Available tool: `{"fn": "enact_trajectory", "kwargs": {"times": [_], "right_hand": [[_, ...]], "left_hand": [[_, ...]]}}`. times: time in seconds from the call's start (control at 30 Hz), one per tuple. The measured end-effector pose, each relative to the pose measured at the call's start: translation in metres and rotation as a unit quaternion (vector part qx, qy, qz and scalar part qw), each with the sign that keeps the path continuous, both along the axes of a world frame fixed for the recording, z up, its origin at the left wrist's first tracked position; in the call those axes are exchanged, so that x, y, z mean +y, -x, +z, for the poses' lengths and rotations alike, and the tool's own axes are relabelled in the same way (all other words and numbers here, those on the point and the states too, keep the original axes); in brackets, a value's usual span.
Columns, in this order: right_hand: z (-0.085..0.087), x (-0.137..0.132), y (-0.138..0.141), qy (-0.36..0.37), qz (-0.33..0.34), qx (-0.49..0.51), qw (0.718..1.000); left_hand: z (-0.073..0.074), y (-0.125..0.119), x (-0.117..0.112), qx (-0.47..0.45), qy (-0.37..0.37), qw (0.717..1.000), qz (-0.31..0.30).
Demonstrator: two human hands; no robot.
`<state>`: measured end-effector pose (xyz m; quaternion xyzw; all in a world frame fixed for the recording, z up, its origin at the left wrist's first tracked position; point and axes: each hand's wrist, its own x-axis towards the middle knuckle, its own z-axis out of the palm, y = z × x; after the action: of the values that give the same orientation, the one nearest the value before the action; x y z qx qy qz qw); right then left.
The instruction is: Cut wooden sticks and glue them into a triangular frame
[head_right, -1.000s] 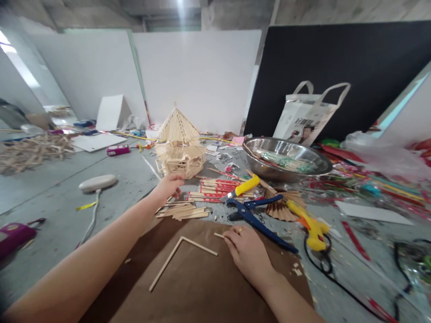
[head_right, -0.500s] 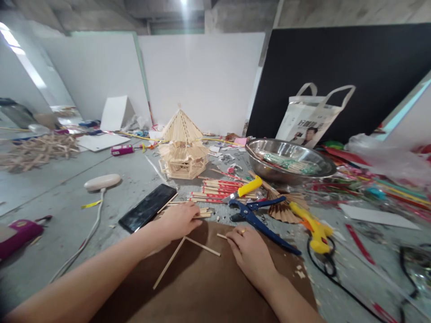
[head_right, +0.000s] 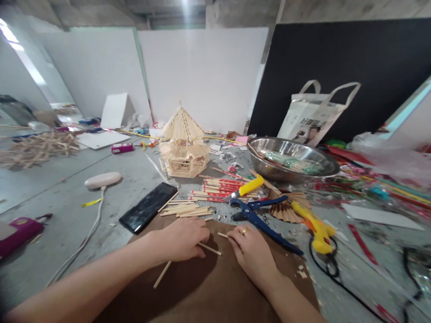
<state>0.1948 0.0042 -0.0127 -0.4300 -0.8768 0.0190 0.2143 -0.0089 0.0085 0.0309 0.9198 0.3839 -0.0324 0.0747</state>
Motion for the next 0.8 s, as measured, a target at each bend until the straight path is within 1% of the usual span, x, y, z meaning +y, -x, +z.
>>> {"fn": "enact_trajectory", "kwargs": {"times": [0.17, 0.43, 0.67, 0.8], "right_hand": [[-0.002, 0.001, -0.001, 0.0, 0.003, -0.002, 1.0], [0.0, -0.001, -0.001, 0.014, -0.001, -0.006, 1.0], [0.0, -0.002, 0.0, 0.022, -0.004, -0.01, 1.0], [0.0, -0.002, -0.001, 0.015, 0.001, -0.014, 1.0]], "left_hand": [[-0.006, 0.001, 0.002, -0.007, 0.002, 1.0, -0.009], [-0.009, 0.002, 0.006, -0.004, 0.005, 1.0, -0.013], [-0.016, 0.003, 0.01, -0.013, 0.015, 1.0, 0.012], [-0.017, 0.005, 0.012, -0.014, 0.03, 0.999, 0.018]]}}
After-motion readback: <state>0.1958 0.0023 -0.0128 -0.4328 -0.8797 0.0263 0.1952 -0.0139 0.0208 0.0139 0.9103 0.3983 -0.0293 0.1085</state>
